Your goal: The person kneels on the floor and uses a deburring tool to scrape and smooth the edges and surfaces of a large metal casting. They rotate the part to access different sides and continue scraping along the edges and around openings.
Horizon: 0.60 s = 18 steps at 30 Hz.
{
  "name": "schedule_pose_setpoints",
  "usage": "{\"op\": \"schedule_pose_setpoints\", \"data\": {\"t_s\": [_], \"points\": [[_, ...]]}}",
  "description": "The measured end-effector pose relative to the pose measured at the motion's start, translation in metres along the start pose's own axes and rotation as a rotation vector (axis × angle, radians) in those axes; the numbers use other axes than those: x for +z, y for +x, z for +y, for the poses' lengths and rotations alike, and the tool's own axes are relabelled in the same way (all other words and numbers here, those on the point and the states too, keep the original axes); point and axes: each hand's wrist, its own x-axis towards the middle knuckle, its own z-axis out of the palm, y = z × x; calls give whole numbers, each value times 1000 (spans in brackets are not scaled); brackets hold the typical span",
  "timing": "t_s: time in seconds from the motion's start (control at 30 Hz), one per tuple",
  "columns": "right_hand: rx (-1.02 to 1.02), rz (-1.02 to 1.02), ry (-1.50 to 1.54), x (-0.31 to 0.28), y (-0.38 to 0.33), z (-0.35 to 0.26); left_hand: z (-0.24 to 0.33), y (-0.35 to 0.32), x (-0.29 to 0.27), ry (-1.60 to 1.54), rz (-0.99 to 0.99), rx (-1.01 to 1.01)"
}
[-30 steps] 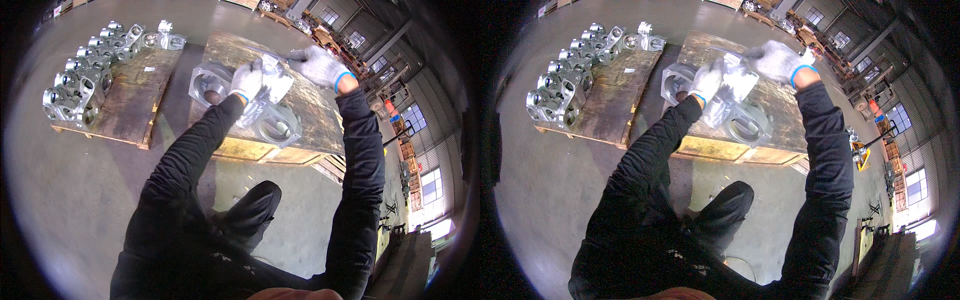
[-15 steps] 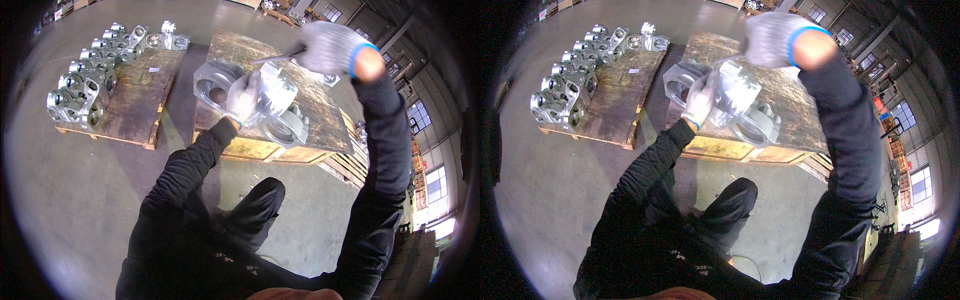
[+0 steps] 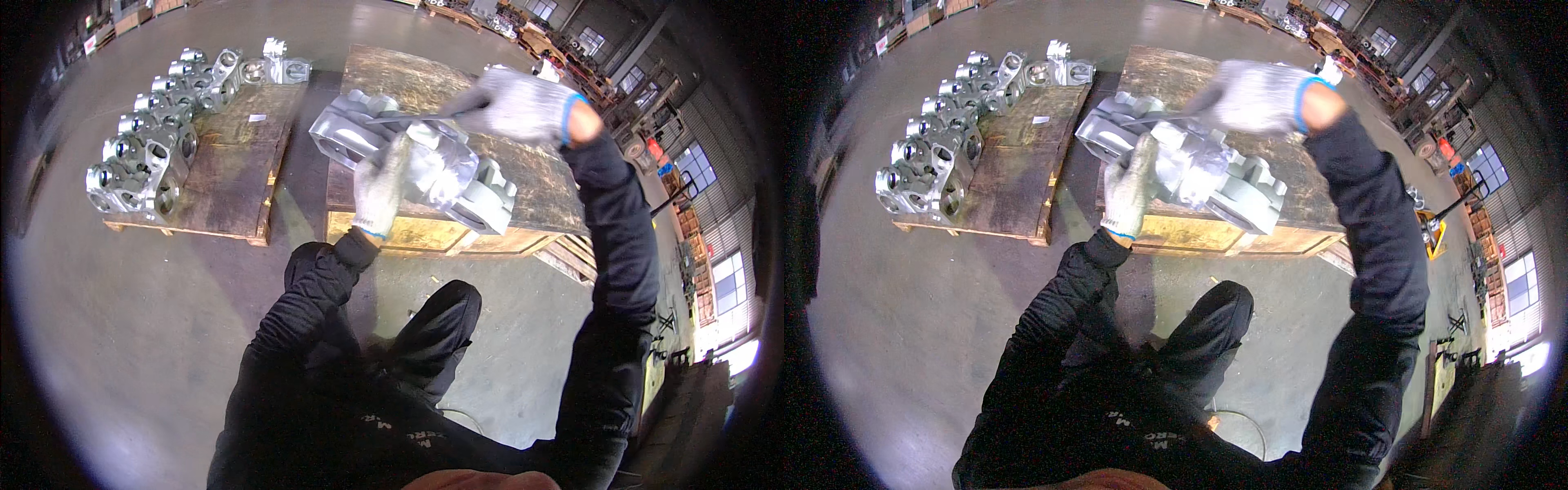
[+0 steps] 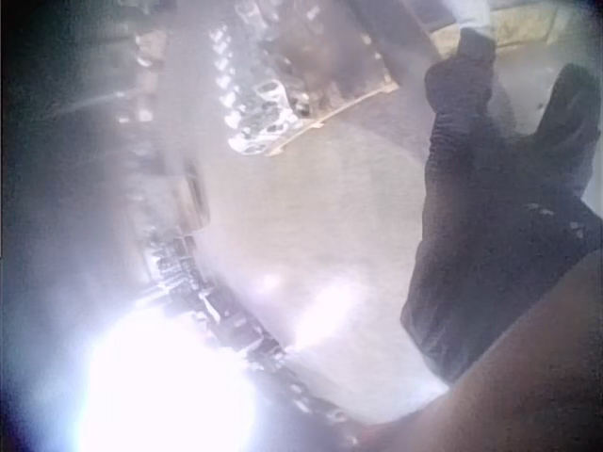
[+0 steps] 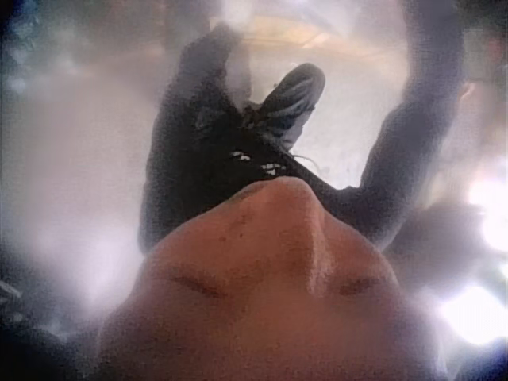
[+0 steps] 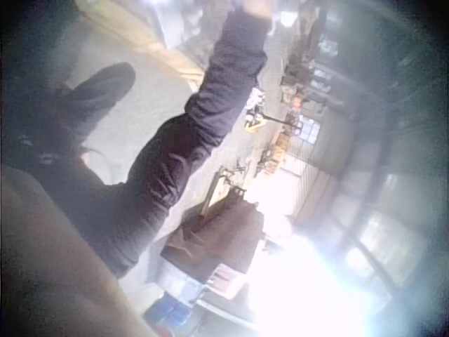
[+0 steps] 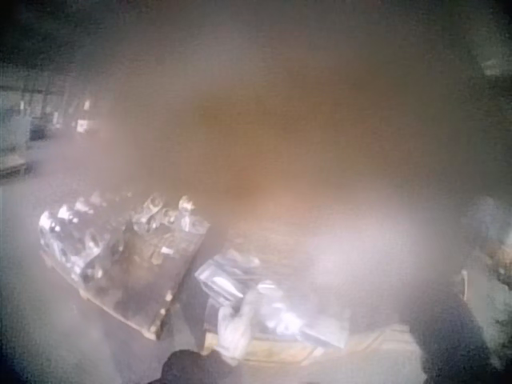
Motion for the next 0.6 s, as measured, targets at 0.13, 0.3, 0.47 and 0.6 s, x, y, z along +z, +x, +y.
{"op": "schedule_pose_setpoints", "data": {"t_s": [0.13,0.3,0.47,0.6], "points": [[43,-35,-94,-6,6,-15,-2,-13,-16,11,-13,56],[-133,57,-212,-4,9,-36,-4,-28,-24,112,75,65],[-78,-119,-175,3,35,-13,5,-29,-28,240,2,96],[-331,-40,-390,17,43,27,8,-30,-24,246,-12,73]]}}
